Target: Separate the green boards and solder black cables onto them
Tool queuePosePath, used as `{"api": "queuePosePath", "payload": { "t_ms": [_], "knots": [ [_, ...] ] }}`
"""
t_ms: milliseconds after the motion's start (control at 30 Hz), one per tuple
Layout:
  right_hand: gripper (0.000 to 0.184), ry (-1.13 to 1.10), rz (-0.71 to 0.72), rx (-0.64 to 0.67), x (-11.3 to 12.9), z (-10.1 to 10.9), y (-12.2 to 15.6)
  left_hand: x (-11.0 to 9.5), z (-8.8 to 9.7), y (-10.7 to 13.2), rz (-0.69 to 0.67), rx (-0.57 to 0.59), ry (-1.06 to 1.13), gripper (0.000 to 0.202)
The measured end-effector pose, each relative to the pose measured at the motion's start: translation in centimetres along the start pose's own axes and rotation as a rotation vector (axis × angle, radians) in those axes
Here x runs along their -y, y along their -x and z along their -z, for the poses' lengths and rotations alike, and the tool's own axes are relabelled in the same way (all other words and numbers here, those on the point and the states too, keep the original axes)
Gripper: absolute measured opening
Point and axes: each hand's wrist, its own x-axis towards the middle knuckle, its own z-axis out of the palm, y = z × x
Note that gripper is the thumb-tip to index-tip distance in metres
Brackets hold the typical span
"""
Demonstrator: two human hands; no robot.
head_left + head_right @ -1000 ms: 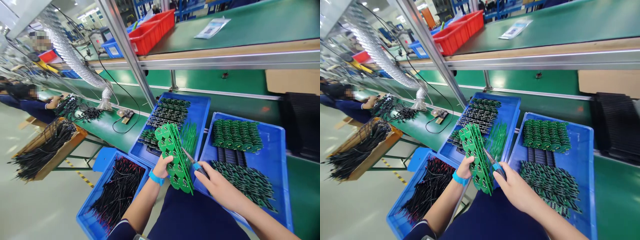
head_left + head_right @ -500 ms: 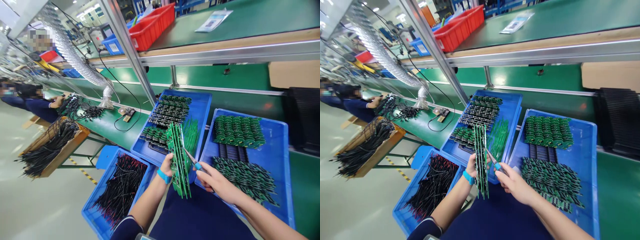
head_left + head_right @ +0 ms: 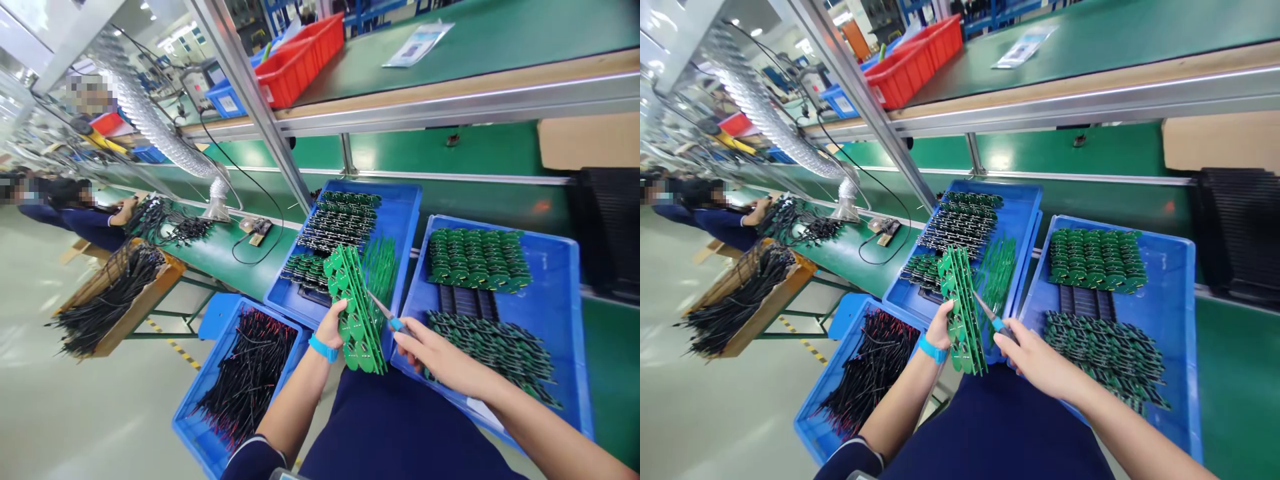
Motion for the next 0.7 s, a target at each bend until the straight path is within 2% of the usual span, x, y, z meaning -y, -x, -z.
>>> {"api": "queuePosePath", "payload": {
  "t_ms": [200,533,600,700],
  "knots": [
    [0.04,0.252,0.003,-0.017,0.0,-0.3,2.1,-0.2,-0.5,0.2,-0.077,-0.018,-0.034,0.027],
    [0.049,0.281,0.0,-0.131,-0.2,0.1,2.4,-0.5,-1.1,0.2,-0.106,0.008,-0.061,0.033],
    [0.044,0.208,0.041,-0.086,-0.4,-0.1,2.4,-0.3,-1.0,0.1,-0.092,0.028,-0.052,0.037],
    [0.038,-0.06,0.038,0.11,-0.9,-0.5,2.5,0.0,-1.0,0.0,-0.083,0.062,-0.024,0.047]
  ]
}}
